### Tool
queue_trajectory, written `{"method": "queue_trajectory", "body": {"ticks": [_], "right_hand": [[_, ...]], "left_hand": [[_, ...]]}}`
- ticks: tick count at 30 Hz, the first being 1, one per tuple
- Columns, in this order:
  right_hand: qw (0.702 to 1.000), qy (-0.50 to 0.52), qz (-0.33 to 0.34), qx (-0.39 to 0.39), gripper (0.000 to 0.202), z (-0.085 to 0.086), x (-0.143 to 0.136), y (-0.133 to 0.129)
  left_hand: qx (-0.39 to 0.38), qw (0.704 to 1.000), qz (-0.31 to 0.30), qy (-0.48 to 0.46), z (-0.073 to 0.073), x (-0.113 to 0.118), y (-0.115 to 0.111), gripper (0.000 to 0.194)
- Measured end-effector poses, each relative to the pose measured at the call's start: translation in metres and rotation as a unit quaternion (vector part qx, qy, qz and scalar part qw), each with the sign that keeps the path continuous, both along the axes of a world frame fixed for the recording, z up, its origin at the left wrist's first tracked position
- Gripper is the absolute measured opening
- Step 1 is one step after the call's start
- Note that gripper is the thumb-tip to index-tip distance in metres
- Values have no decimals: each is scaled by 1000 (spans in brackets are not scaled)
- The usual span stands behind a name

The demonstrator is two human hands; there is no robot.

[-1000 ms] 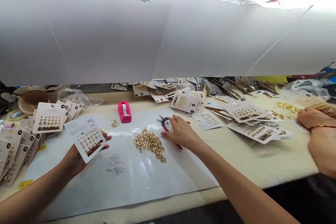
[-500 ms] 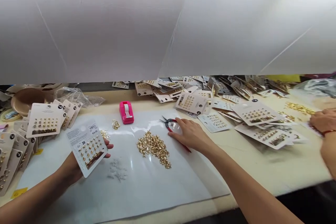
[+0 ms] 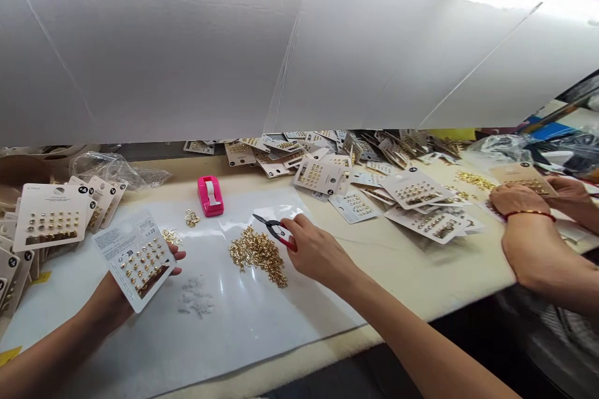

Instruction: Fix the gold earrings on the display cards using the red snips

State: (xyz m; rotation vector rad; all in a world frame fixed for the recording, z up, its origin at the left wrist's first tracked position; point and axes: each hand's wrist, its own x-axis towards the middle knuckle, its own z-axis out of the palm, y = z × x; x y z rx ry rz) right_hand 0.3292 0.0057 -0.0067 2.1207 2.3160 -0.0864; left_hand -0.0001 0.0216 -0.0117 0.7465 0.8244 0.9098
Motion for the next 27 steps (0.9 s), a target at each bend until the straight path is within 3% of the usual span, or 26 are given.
{"method": "queue_trajectory", "body": {"ticks": [5,10,20,27], "right_hand": [[994,-68,16,-80,39,18,-34,-16],[988,-107,34,-109,44,22,-53,-16],[983,-127,40,-127,34,29,-60,-11],[984,-119,47,-120,34,24,-57,-8]], "left_hand": [[3,1000,5,1,-2,-1,1,24],[0,1000,-6,14,-3,1,0,26],[19,1000,-3,1,-2,1,-2,23],[39,999,-18,-6,-6,-1,-3,23]]}}
